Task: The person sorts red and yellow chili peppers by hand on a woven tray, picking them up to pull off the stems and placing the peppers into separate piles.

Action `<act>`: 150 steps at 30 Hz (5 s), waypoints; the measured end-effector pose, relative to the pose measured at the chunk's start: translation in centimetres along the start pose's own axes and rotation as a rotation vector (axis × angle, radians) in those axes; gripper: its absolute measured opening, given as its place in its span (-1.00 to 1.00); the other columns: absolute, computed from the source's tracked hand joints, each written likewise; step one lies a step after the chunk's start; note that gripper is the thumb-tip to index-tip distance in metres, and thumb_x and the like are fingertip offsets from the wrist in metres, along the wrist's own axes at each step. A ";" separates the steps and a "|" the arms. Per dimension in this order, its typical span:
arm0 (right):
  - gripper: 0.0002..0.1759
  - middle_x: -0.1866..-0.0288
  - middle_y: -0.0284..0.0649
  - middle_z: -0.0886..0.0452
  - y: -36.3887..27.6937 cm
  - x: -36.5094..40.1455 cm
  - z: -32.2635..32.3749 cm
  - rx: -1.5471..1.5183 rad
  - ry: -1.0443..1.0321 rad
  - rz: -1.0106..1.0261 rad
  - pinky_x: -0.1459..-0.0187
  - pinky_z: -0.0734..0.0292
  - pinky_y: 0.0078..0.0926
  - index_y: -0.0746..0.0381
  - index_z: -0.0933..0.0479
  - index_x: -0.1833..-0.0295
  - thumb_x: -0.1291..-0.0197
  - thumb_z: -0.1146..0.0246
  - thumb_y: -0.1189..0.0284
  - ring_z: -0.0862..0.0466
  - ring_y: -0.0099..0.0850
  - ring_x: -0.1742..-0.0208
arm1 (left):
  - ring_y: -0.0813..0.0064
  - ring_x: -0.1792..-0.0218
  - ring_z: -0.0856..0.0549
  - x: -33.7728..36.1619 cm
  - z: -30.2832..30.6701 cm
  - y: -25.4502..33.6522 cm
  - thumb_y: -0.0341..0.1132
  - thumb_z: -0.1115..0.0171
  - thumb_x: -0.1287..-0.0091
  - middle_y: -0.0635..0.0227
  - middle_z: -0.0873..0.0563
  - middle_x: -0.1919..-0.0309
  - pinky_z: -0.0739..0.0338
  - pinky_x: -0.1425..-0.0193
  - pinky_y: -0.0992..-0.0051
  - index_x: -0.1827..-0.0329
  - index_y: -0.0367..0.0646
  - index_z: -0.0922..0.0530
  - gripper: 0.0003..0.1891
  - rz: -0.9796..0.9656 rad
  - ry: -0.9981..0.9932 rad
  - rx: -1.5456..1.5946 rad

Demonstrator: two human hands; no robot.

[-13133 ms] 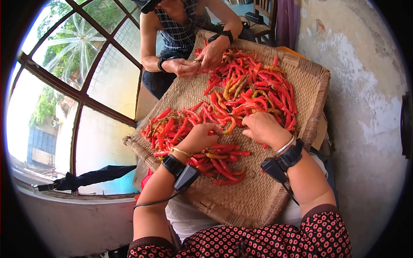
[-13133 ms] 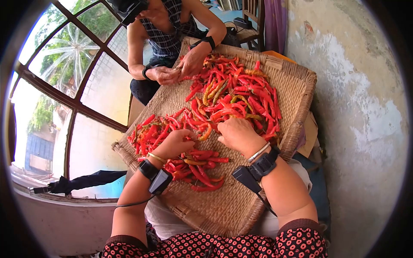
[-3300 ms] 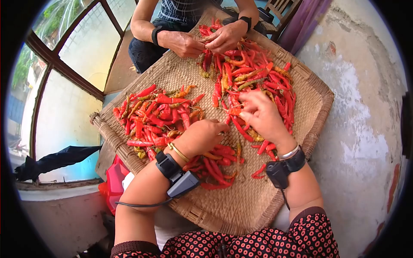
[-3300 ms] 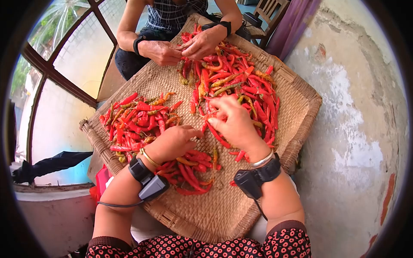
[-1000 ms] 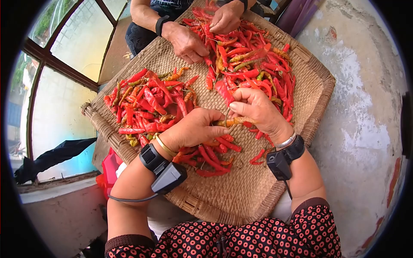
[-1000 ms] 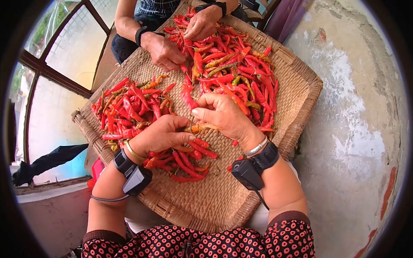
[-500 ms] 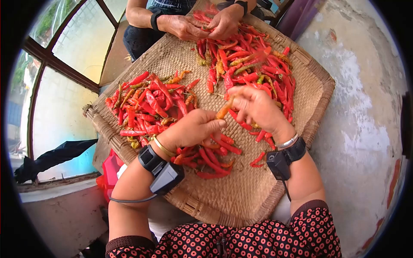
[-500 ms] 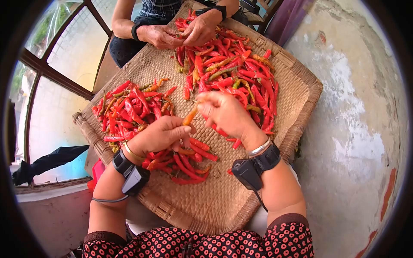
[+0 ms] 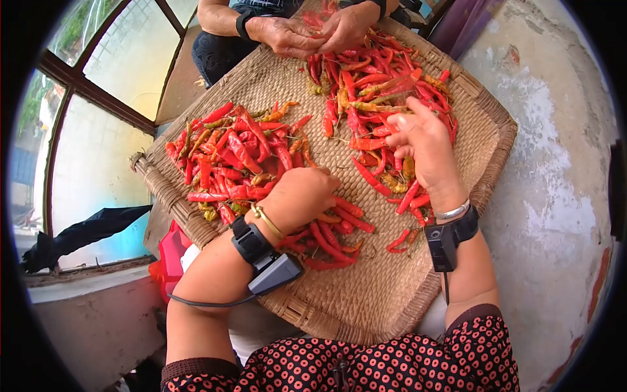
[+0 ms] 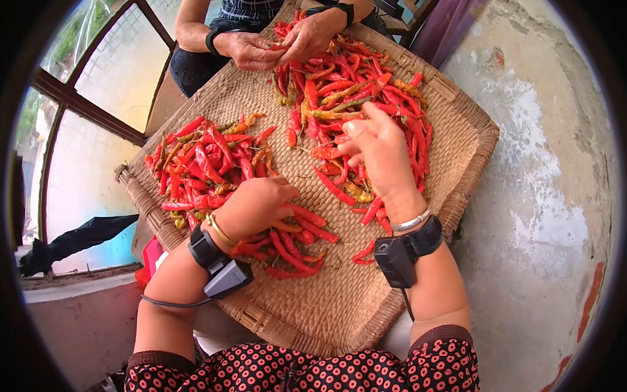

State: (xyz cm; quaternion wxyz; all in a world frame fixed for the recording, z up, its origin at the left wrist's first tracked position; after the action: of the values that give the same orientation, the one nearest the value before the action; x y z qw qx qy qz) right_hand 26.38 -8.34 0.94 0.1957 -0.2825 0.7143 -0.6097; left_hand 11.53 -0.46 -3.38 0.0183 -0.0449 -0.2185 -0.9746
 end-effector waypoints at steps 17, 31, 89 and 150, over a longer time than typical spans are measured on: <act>-0.67 0.28 0.00 -0.59 3.8 4.2 -6.3 1.056 -0.833 0.038 0.16 -0.49 -0.32 0.26 -0.53 0.04 -0.08 -0.21 0.35 -0.62 -0.17 0.23 | 0.18 0.33 -0.64 0.3 4.2 -1.3 -0.36 -0.26 -0.09 0.17 -0.63 0.36 -0.53 0.26 0.31 0.29 -0.19 -0.57 -0.84 0.046 0.269 0.225; -0.78 0.39 -0.11 -0.60 3.0 4.1 -7.0 1.083 -0.593 0.471 0.24 -0.53 -0.25 0.22 -0.57 0.25 -0.05 -0.27 0.31 -0.63 -0.16 0.31 | 0.18 0.34 -0.66 1.8 -0.6 1.1 -0.20 -0.26 -0.09 0.21 -0.62 0.42 -0.55 0.30 0.30 0.38 -0.13 -0.58 -0.81 0.030 -0.205 -0.160; -0.67 0.30 -0.08 -0.59 3.0 5.6 -6.3 1.315 -0.663 0.377 0.22 -0.50 -0.18 0.26 -0.48 0.20 0.03 -0.33 0.29 -0.61 -0.09 0.23 | 0.20 0.51 -0.65 -0.4 2.5 -1.7 -0.30 -0.13 -0.17 0.24 -0.60 0.62 -0.53 0.44 0.27 0.38 -0.06 -0.58 -0.91 0.094 0.118 -0.260; -0.79 0.40 -0.17 -0.52 -2.4 2.0 -2.2 0.996 -0.198 0.362 0.33 -0.46 -0.41 0.29 -0.53 0.22 -0.05 -0.28 0.42 -0.54 -0.41 0.40 | 0.14 0.34 -0.63 0.7 2.3 -1.0 -0.32 -0.30 -0.04 0.22 -0.60 0.35 -0.55 0.28 0.31 0.21 -0.15 -0.57 -0.75 0.066 0.161 0.045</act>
State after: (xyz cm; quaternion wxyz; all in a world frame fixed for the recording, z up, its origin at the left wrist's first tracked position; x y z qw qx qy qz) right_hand 23.88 -8.23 3.85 0.4742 -0.0839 0.3541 -0.8017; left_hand 10.92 1.40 -1.69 0.0690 0.0269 -0.2366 -0.9688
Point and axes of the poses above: each hand's wrist, its own x-axis away from the middle knuckle, its own z-axis out of the back of the hand, y = z × x, the point moved 9 cm from there along -x, towards the middle knuckle
